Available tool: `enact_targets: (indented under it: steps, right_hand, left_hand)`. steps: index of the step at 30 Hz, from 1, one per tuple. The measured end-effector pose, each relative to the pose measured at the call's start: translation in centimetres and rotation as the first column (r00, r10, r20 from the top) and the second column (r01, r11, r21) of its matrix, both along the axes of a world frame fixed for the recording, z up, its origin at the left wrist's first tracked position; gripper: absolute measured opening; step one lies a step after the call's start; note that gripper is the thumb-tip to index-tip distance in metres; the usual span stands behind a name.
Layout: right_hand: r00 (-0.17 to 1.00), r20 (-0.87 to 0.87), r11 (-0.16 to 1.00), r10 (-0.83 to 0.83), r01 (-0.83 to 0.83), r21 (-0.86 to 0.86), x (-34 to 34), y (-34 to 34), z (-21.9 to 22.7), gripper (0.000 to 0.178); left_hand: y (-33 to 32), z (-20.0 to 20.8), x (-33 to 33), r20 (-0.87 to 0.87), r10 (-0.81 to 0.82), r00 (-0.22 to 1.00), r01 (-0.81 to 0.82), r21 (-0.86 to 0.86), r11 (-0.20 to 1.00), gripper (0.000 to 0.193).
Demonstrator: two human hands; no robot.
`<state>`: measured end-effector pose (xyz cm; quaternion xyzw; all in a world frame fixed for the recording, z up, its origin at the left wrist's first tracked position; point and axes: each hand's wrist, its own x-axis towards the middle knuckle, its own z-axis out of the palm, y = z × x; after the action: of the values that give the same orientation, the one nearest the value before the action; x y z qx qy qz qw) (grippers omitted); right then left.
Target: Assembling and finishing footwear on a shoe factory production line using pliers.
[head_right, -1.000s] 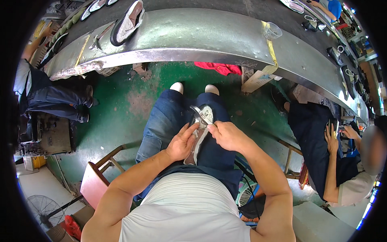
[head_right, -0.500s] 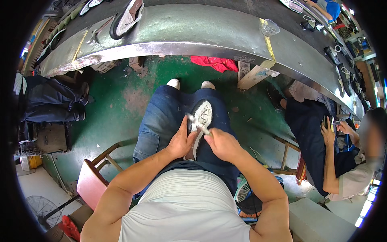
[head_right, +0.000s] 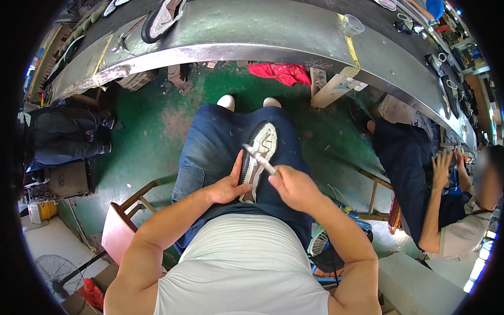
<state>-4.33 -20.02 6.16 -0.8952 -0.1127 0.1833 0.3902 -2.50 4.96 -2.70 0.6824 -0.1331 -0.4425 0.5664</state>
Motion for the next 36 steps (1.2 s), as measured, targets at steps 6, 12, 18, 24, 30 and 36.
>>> enact_targets:
  steps: [6,12,18,24,30,36]
  right_hand:
    - [0.966,-0.205,0.973,0.157,-0.187,-0.136,0.9,0.4,-1.0,0.038]
    - [0.967,-0.214,0.991,-0.136,0.137,-0.014,3.5,-1.3,-2.4,0.044]
    - [0.860,-0.409,0.817,-0.304,0.456,0.352,1.0,-3.3,-6.1,0.047]
    - [0.729,-0.619,0.767,-0.292,0.565,0.304,-0.6,-4.5,-7.9,0.049]
    - [0.650,-0.721,0.604,-0.240,0.681,0.413,0.4,-4.9,-8.9,0.049]
    - [0.588,-0.798,0.620,-0.132,0.677,0.396,2.9,-6.4,-9.6,0.051]
  left_hand:
    - [0.3,-0.6,0.0,0.040,-0.005,0.999,0.004,0.029,1.000,0.108]
    - [-0.4,0.1,-0.1,0.041,0.009,0.999,-0.009,-0.003,1.000,0.108]
    - [-3.8,-2.6,4.7,0.168,0.382,0.909,-0.398,0.074,0.914,0.068]
    - [-2.5,1.5,9.9,-0.284,0.451,0.846,-0.486,-0.064,0.871,0.068]
    - [-0.4,18.9,19.1,0.360,0.379,0.853,-0.383,-0.063,0.922,0.073]
    - [-7.9,30.0,37.0,0.878,-0.438,0.192,-0.369,0.478,0.797,0.058]
